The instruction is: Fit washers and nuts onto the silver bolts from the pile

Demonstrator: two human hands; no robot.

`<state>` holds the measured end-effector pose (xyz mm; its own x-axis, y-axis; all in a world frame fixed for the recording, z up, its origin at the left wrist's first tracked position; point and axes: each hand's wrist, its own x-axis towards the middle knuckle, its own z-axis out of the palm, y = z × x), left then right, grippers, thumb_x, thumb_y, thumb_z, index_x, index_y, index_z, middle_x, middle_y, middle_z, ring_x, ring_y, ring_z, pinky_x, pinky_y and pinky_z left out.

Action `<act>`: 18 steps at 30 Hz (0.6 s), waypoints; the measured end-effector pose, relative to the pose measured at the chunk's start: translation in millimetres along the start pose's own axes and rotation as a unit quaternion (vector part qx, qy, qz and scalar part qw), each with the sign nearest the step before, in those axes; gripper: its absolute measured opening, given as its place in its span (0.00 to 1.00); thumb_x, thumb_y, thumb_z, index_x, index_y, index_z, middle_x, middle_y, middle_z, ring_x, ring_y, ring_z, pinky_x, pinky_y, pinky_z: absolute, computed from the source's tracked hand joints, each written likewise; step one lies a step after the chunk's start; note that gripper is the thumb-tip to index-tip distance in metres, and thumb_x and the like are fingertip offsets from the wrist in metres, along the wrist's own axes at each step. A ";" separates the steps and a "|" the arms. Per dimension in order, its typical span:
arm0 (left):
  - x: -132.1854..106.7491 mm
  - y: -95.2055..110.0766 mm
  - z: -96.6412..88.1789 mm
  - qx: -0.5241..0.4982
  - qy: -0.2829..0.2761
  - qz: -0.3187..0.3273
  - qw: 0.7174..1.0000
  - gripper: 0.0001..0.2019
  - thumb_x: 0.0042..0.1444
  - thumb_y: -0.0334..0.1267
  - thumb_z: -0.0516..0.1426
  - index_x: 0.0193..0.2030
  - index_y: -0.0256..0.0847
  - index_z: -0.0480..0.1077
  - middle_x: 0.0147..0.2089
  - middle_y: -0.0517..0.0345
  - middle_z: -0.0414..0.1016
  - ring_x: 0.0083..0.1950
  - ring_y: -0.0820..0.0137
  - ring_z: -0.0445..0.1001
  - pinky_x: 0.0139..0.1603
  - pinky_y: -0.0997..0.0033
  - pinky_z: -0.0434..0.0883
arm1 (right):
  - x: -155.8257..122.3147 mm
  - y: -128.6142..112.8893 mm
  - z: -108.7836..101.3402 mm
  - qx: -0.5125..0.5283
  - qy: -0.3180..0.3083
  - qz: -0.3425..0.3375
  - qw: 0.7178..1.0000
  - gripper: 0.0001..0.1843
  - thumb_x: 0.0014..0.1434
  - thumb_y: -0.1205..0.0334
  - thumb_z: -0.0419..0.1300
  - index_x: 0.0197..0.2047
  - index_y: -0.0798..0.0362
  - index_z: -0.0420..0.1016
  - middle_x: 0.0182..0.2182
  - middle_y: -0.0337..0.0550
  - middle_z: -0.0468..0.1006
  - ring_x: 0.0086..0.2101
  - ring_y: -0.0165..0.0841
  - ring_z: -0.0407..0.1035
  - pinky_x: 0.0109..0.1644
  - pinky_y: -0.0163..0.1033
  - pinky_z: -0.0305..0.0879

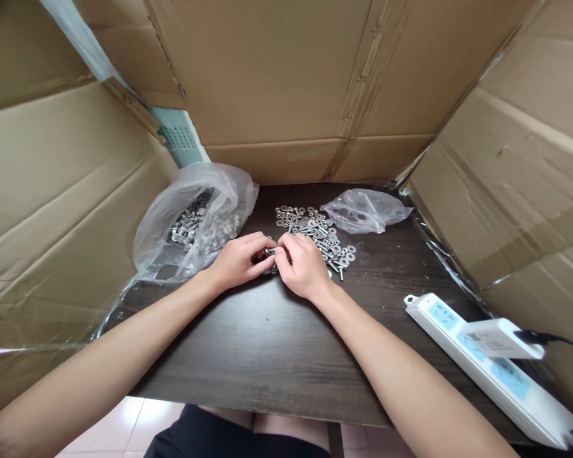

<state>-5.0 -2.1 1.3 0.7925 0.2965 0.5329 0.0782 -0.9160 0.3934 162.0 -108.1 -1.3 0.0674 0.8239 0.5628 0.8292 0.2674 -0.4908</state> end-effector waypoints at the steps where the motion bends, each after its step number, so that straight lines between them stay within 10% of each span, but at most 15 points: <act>1: -0.1 0.0 0.2 0.001 -0.001 -0.005 1.000 0.09 0.70 0.42 0.56 0.46 0.40 0.74 0.36 0.58 0.74 0.35 0.70 0.72 0.37 0.71 0.66 | 0.1 -0.4 -0.2 0.002 0.001 0.000 1.000 0.09 0.67 0.62 0.51 0.33 0.48 0.60 0.28 0.42 0.72 0.32 0.39 0.65 0.39 0.45 0.59; 18: -0.7 1.7 -0.2 -0.035 0.000 0.001 0.999 0.09 0.71 0.43 0.57 0.51 0.41 0.73 0.39 0.60 0.77 0.32 0.74 0.73 0.36 0.74 0.68 | -0.9 1.3 0.1 -0.011 -0.010 0.031 0.999 0.16 0.69 0.61 0.48 0.27 0.49 0.59 0.24 0.41 0.69 0.30 0.37 0.64 0.40 0.44 0.57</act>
<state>-5.5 -3.8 1.7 0.7927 0.2945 0.5337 0.0335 -0.8953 0.4443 162.9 -108.5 -2.5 0.1077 0.8481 0.5188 0.8355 0.2056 -0.5095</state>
